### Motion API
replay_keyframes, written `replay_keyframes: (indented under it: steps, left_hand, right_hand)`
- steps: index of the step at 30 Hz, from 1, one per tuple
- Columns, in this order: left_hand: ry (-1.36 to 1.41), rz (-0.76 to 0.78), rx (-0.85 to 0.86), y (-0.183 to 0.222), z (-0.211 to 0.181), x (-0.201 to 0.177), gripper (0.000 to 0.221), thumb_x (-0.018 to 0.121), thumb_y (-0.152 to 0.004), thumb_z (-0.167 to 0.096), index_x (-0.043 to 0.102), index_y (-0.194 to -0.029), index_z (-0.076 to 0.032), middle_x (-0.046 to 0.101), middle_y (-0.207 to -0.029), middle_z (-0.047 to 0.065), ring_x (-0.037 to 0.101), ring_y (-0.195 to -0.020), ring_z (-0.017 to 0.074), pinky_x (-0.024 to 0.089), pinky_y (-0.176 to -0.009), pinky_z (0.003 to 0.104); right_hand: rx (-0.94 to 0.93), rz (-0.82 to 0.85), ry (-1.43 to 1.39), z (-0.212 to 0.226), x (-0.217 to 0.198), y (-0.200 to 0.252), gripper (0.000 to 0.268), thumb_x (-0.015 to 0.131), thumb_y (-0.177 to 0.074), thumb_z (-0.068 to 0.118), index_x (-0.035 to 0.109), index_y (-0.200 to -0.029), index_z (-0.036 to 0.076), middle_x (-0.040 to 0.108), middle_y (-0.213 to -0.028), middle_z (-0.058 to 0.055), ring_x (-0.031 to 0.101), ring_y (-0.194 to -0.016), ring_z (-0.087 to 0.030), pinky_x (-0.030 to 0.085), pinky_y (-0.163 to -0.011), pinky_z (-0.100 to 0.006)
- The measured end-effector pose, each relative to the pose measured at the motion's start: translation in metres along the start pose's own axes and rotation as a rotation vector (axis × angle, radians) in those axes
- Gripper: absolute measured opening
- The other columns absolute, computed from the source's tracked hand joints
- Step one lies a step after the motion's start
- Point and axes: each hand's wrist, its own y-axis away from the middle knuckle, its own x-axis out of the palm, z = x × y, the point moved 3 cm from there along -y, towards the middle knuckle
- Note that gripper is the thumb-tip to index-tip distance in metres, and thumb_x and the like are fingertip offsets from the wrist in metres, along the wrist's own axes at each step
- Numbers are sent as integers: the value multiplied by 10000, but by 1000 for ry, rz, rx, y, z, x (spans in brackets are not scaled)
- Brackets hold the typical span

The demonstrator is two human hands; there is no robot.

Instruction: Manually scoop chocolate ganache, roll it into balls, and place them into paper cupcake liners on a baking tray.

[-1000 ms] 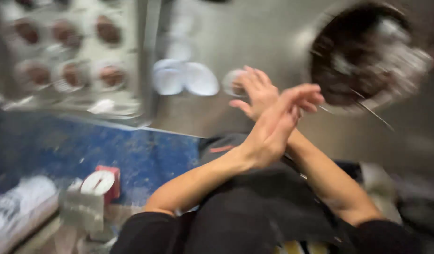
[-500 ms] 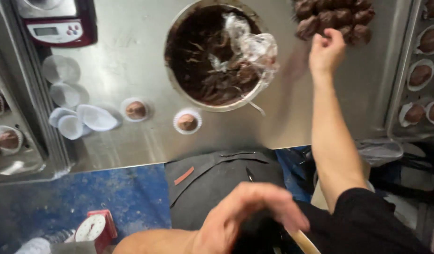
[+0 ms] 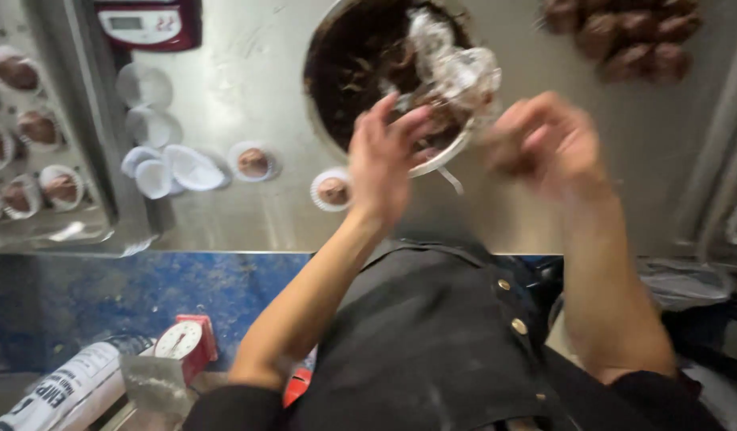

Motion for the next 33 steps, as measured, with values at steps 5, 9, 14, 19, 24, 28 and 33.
replay_keyframes:
  steps: [5, 9, 14, 19, 24, 28, 33]
  left_hand:
    - [690, 169, -235, -9, -7, 12, 802, 211, -1062, -690, 121, -1682, -189, 231, -1674, 210, 198, -1565, 346, 226, -1253, 497]
    - [406, 102, -171, 18, -52, 10, 855, 190, -950, -708, 53, -1661, -254, 164, -1691, 75, 159, -1562, 254, 188, -1159, 535]
    - [233, 310, -46, 22, -25, -55, 1022, 247, -1025, -805, 33, -1737, -104, 105, -1792, 95, 135, -1643, 219, 129, -1350, 359]
    - [180, 438, 107, 51, -101, -16, 996, 284, -989, -813, -39, -1709, -204, 76, -1740, 11, 166, -1564, 190, 160, -1315, 340]
    - [429, 379, 77, 19, -92, -27, 951, 316, -1057, -773, 12, -1718, -160, 88, -1778, 66, 135, -1590, 184, 121, -1353, 343]
    - [567, 291, -126, 19, -82, -19, 909, 282, -989, -716, 32, -1713, -225, 66, -1760, 91, 95, -1628, 270, 94, -1260, 498]
    - [164, 278, 134, 19, -62, -38, 842, 330, -1136, -731, 133, -1697, -135, 152, -1774, 151, 141, -1613, 285, 80, -1388, 442]
  right_hand:
    - [106, 90, 481, -45, 111, -1, 303, 625, -1047, 317, 622, -1196, 54, 631, -1098, -162, 580, -911, -217, 474, -805, -383]
    - [-33, -65, 641, -45, 169, -32, 377, 509, -1101, 320, 506, -1363, 50, 551, -1320, -164, 526, -1126, -216, 415, -999, -343]
    - [-192, -226, 811, -47, 229, -63, 490, 364, -1168, 329, 361, -1571, 52, 451, -1597, -160, 459, -1394, -211, 342, -1241, -288]
    - [-224, -170, 161, -63, 231, -63, 572, 386, -1180, 279, 144, -1649, 59, 212, -1715, -126, 276, -1565, -239, 283, -1220, -377]
    - [-201, -237, 535, -57, 239, -60, 631, 436, -1125, 343, 211, -1652, 76, 268, -1709, -156, 315, -1550, -327, 310, -1136, -458]
    - [-380, -323, 1279, -62, 256, -41, 626, 522, -1141, 370, 263, -1658, 130, 241, -1692, -139, 196, -1588, -329, 170, -1262, -445]
    - [-328, -52, 932, -90, 206, -59, 508, 346, -1224, 306, 236, -1645, 44, 294, -1727, -127, 226, -1597, -287, 83, -1342, -408]
